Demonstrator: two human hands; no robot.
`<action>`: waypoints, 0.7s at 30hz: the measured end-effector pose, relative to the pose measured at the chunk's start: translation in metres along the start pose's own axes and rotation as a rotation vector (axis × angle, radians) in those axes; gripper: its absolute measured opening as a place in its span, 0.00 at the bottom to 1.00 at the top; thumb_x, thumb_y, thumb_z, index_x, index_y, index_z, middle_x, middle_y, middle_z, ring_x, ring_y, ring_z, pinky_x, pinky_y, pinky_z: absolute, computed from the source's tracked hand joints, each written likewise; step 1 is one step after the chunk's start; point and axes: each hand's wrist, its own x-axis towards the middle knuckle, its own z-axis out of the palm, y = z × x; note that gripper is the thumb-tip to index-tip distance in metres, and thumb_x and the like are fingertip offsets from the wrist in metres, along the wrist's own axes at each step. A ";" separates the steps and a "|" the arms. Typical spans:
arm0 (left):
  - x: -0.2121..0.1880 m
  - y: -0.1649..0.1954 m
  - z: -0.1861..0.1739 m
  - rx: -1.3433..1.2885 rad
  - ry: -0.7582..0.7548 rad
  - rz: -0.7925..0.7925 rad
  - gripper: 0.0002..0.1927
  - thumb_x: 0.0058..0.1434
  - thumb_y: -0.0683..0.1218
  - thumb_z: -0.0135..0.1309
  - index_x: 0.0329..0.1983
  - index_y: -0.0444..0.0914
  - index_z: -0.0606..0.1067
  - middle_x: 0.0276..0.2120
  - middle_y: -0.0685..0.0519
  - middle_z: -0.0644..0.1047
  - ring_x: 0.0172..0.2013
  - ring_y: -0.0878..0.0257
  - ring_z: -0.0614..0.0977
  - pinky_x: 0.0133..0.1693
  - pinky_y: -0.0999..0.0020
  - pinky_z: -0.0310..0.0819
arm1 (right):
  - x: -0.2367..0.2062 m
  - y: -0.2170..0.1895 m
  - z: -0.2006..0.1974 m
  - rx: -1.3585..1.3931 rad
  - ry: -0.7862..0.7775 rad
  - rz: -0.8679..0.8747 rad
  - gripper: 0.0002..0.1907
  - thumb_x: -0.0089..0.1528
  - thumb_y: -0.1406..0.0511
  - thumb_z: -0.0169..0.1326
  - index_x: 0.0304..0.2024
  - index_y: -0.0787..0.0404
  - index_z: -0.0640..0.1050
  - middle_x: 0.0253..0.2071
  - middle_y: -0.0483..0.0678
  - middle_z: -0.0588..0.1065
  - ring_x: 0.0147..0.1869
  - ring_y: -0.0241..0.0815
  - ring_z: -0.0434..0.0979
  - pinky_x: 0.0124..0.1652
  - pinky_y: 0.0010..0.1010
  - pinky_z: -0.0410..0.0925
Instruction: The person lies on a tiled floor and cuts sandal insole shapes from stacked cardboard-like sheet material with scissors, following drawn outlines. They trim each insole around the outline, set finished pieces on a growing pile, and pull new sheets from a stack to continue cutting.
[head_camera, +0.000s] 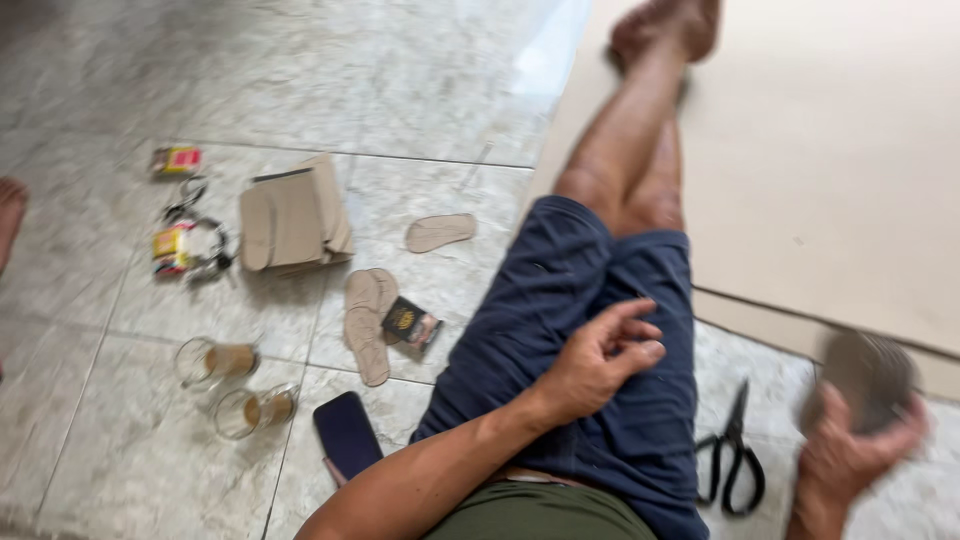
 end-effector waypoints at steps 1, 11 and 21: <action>0.002 -0.002 -0.003 0.030 0.008 0.015 0.26 0.69 0.45 0.57 0.67 0.31 0.70 0.47 0.48 0.78 0.44 0.68 0.77 0.48 0.73 0.74 | 0.006 0.005 -0.003 -0.036 0.096 0.102 0.34 0.66 0.62 0.65 0.68 0.71 0.66 0.65 0.58 0.67 0.72 0.53 0.66 0.71 0.42 0.60; 0.002 0.024 -0.035 -0.085 0.054 0.148 0.15 0.73 0.43 0.51 0.59 0.30 0.74 0.43 0.51 0.81 0.44 0.68 0.82 0.48 0.72 0.79 | 0.018 -0.147 0.105 0.106 -0.201 0.097 0.29 0.65 0.63 0.64 0.62 0.70 0.69 0.57 0.56 0.68 0.63 0.50 0.66 0.63 0.40 0.59; -0.017 0.094 -0.252 0.317 0.900 0.385 0.18 0.70 0.49 0.55 0.58 0.34 0.78 0.39 0.50 0.80 0.35 0.67 0.78 0.37 0.72 0.75 | 0.028 -0.204 0.140 0.095 -0.272 0.089 0.24 0.63 0.64 0.64 0.57 0.70 0.72 0.48 0.53 0.69 0.54 0.46 0.66 0.54 0.37 0.59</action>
